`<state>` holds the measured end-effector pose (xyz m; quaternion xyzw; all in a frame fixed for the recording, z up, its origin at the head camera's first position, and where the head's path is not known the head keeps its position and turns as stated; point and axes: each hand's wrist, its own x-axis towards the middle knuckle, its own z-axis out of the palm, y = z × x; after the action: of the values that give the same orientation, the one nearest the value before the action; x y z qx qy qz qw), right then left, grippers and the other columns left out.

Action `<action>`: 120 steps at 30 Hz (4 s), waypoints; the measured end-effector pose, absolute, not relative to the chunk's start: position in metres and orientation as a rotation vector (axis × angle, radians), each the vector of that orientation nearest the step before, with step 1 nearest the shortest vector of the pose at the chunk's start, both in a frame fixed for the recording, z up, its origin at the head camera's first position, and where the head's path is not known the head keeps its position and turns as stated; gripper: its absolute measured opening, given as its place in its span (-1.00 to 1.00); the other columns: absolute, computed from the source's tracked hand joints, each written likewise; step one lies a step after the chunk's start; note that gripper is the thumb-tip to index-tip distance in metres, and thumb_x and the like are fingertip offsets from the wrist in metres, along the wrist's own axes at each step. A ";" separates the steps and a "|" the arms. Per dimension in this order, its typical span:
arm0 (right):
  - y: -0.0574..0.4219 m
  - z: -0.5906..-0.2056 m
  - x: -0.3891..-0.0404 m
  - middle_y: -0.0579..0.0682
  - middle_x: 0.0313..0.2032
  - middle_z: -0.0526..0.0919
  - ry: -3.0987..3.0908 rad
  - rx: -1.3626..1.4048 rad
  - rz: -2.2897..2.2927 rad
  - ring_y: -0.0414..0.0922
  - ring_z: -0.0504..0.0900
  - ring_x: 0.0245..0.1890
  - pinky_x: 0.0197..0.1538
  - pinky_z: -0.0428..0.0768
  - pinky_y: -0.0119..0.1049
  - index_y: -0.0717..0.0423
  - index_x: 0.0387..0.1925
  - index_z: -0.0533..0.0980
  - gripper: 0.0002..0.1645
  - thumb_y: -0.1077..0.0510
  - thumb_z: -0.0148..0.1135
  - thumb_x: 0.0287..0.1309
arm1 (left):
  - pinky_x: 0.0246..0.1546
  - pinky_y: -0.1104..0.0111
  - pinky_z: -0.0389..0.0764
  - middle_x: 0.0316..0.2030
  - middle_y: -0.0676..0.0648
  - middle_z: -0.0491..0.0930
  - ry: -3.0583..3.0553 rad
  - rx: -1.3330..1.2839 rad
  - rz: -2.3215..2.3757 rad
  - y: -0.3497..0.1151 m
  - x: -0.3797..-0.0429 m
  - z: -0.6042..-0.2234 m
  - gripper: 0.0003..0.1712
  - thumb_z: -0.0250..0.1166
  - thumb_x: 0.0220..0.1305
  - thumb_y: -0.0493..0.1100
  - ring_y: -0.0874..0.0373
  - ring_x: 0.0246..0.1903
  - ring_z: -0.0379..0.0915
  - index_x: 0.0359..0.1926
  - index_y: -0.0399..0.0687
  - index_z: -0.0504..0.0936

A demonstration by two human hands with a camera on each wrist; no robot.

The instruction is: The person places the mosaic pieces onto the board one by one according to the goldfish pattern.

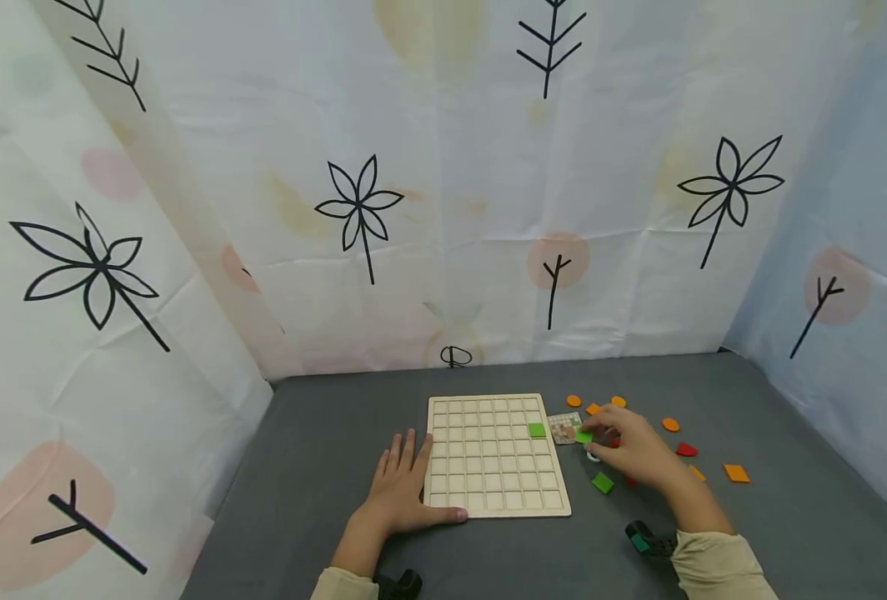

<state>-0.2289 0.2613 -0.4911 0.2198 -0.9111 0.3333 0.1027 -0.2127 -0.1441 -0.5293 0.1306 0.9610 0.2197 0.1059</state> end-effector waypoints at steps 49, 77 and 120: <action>0.211 -0.505 -0.273 0.06 -0.03 0.66 -2.781 0.709 1.201 0.03 0.61 -0.02 0.06 0.69 0.03 0.20 0.03 0.69 -0.78 0.31 0.37 0.39 | 0.68 -0.23 -0.25 0.73 -0.18 -0.36 2.823 0.384 0.610 -0.143 -0.216 -0.534 0.62 0.27 -0.09 0.84 -0.24 0.72 -0.50 0.76 0.16 -0.21; 0.284 -0.497 -0.208 -0.08 -0.03 0.68 -2.979 0.849 1.002 -0.21 0.59 -0.15 -0.17 0.60 -0.30 0.09 0.06 0.72 -0.63 0.19 0.52 0.20 | 0.67 -0.25 -0.24 0.73 -0.21 -0.32 2.838 0.382 0.630 -0.143 -0.213 -0.532 0.63 0.29 -0.11 0.84 -0.26 0.72 -0.47 0.76 0.14 -0.17; 0.253 -0.497 -0.232 -0.09 -0.13 0.73 -2.797 0.845 1.023 -0.09 0.67 -0.19 -0.16 0.69 -0.23 0.02 -0.07 0.73 -0.73 0.22 0.56 0.19 | 0.68 -0.23 -0.23 0.73 -0.22 -0.32 2.835 0.387 0.645 -0.144 -0.213 -0.532 0.63 0.30 -0.11 0.82 -0.25 0.72 -0.47 0.76 0.11 -0.15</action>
<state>-0.2325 0.2533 -0.4974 0.2730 -0.9032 0.3303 0.0229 -0.2129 -0.1439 -0.5317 0.1312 0.9613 0.2189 0.1042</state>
